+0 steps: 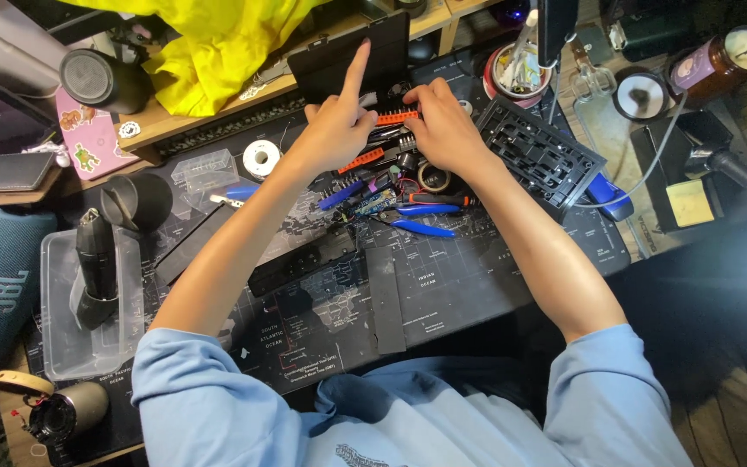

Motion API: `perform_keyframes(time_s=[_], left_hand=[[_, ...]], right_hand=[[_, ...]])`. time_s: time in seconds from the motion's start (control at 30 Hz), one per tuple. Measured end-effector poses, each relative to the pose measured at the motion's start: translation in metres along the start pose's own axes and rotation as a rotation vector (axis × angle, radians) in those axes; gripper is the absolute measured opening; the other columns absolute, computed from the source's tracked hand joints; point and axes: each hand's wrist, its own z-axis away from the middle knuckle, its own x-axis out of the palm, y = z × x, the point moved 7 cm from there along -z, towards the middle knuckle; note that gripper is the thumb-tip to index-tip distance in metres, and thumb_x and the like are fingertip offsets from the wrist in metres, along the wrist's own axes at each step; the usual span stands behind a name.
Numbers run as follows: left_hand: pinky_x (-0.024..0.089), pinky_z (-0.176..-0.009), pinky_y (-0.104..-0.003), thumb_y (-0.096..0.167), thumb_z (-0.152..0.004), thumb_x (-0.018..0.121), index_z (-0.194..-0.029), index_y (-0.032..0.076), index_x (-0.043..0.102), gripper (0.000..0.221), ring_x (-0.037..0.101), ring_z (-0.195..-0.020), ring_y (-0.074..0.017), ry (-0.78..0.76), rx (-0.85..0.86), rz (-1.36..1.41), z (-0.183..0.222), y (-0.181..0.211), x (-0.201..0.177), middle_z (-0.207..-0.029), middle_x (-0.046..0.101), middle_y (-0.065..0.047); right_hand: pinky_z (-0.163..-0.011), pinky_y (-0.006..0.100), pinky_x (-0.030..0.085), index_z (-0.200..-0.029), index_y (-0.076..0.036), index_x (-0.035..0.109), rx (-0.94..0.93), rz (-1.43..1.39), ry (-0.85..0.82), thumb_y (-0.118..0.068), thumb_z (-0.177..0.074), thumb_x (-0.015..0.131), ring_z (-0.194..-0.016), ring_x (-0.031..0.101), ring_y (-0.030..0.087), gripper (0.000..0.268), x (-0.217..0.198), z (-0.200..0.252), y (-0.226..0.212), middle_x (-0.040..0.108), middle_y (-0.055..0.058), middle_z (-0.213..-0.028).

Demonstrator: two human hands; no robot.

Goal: Soldering wires to a small electronic component and assembling it into a plastic housing on a repair bench.

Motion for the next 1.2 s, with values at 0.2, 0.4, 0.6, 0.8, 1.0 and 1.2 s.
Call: perform_keyframes(time_s=[0.2, 0.4, 0.6, 0.8, 1.0, 1.2], left_hand=[[0.05, -0.069, -0.033, 0.014, -0.115, 0.057, -0.17, 0.026, 0.023, 0.067, 0.056, -0.069, -0.0139, 0.128, -0.115, 0.303, 0.008, 0.011, -0.011, -0.093, 0.067, -0.003], [0.055, -0.092, -0.035, 0.027, -0.102, 0.076, -0.15, 0.018, 0.055, 0.053, 0.07, -0.102, -0.0193, 0.184, -0.138, 0.205, -0.003, 0.001, 0.0, -0.11, 0.076, -0.007], [0.056, -0.104, -0.039, 0.016, -0.102, 0.07, -0.119, 0.01, 0.084, 0.023, 0.078, -0.113, -0.0205, 0.248, 0.05, 0.058, -0.01, -0.003, -0.001, -0.121, 0.086, -0.003], [0.056, -0.079, -0.029, 0.015, -0.107, 0.068, -0.12, 0.009, 0.081, 0.019, 0.073, -0.088, -0.0127, 0.264, 0.066, 0.16, 0.031, 0.004, -0.019, -0.109, 0.084, -0.004], [0.061, -0.08, -0.024, 0.006, -0.104, 0.075, -0.127, 0.001, 0.077, 0.023, 0.078, -0.089, -0.0151, 0.267, 0.155, 0.517, 0.086, 0.007, -0.014, -0.11, 0.079, -0.014], [0.064, -0.086, -0.026, 0.005, -0.098, 0.084, -0.124, 0.0, 0.079, 0.027, 0.075, -0.092, -0.0142, 0.348, 0.145, 0.603, 0.126, 0.007, -0.011, -0.107, 0.079, -0.012]], right_hand=[[-0.088, 0.05, 0.051, -0.149, -0.001, 0.059, -0.004, 0.005, -0.003, -0.019, -0.113, 0.061, -0.104, 0.064, 0.033, 0.041, 0.002, -0.002, 0.002, 0.054, 0.016, -0.129], [-0.096, 0.055, 0.051, -0.144, 0.0, 0.049, -0.063, -0.013, 0.038, -0.009, -0.105, 0.06, -0.12, 0.061, 0.043, 0.041, -0.009, 0.005, -0.013, 0.05, 0.023, -0.14], [-0.079, 0.054, 0.051, -0.127, -0.003, 0.054, -0.204, -0.023, 0.115, -0.003, -0.102, 0.062, -0.108, 0.065, 0.042, 0.026, -0.018, 0.013, -0.025, 0.069, 0.021, -0.123], [-0.069, 0.032, 0.044, -0.124, -0.01, 0.063, -0.349, -0.292, 0.074, -0.011, -0.107, 0.078, -0.071, 0.058, 0.014, 0.022, -0.043, 0.045, -0.062, 0.072, 0.002, -0.091], [-0.065, 0.028, 0.054, -0.123, -0.008, 0.072, -0.474, -0.575, 0.044, -0.005, -0.099, 0.087, -0.071, 0.068, 0.016, 0.028, -0.034, 0.063, -0.075, 0.078, 0.01, -0.086], [-0.067, 0.029, 0.056, -0.124, -0.004, 0.071, -0.481, -0.707, -0.057, -0.007, -0.098, 0.089, -0.073, 0.067, 0.016, 0.032, -0.017, 0.079, -0.092, 0.076, 0.012, -0.087]])
